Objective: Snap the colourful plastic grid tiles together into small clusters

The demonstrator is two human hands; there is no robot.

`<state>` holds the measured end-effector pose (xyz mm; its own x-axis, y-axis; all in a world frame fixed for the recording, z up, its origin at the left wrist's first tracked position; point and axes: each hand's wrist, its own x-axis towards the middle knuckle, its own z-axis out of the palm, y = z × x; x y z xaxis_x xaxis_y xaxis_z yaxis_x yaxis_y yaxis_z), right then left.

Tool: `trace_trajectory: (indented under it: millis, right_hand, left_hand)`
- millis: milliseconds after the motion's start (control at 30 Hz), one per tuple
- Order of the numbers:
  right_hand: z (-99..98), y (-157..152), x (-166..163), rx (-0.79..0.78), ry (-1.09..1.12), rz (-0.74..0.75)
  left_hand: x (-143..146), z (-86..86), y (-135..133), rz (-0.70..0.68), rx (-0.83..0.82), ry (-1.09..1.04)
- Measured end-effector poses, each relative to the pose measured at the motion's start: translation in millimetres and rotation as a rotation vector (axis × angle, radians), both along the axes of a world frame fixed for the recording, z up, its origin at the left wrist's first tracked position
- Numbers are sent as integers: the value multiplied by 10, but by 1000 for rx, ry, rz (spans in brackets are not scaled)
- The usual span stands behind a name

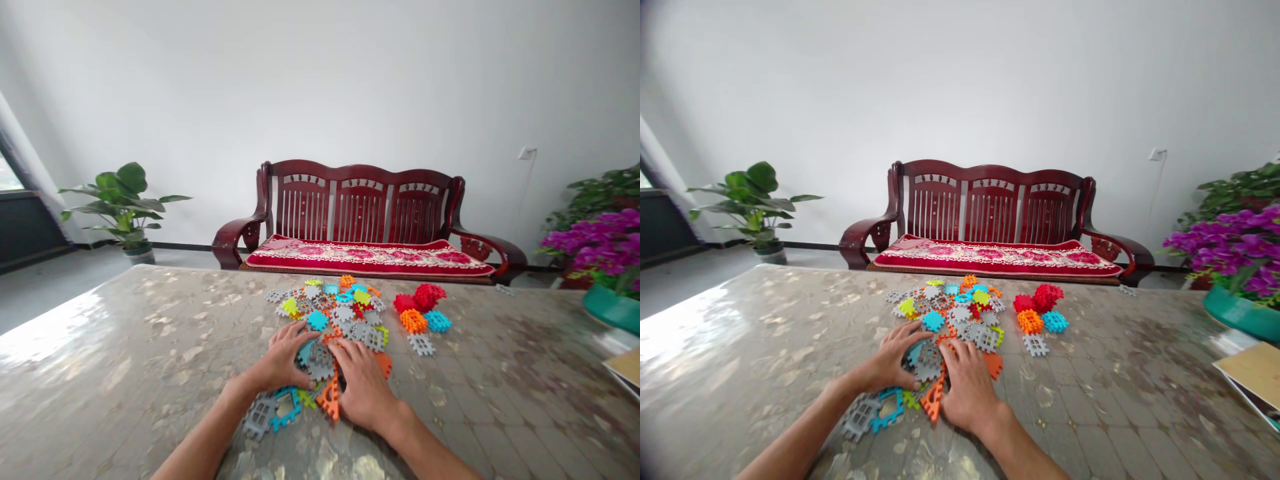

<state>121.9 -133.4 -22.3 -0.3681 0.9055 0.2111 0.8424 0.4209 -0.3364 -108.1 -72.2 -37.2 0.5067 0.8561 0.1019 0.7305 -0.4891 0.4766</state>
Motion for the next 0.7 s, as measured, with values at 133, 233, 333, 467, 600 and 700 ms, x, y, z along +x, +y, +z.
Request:
trace_trajectory:
  millis: [133,233,333,467,600,700]
  right_hand:
    - [3,-23,-19,14,30,-8]
    - [50,-27,-22,5,92,-7]
    - [87,4,-23,-13,196,-20]
    - [42,110,-33,-28,329,-127]
    - [-39,231,-24,-66,484,-181]
    - [-55,309,6,-158,678,-186]
  left_hand:
    - [111,7,-20,151,52,-43]
    - [184,30,-39,261,92,-117]
    - [248,59,-38,324,120,-200]
    - [379,107,-8,382,117,-289]
    - [610,181,44,421,85,-386]
    - [837,255,100,383,-7,-514]
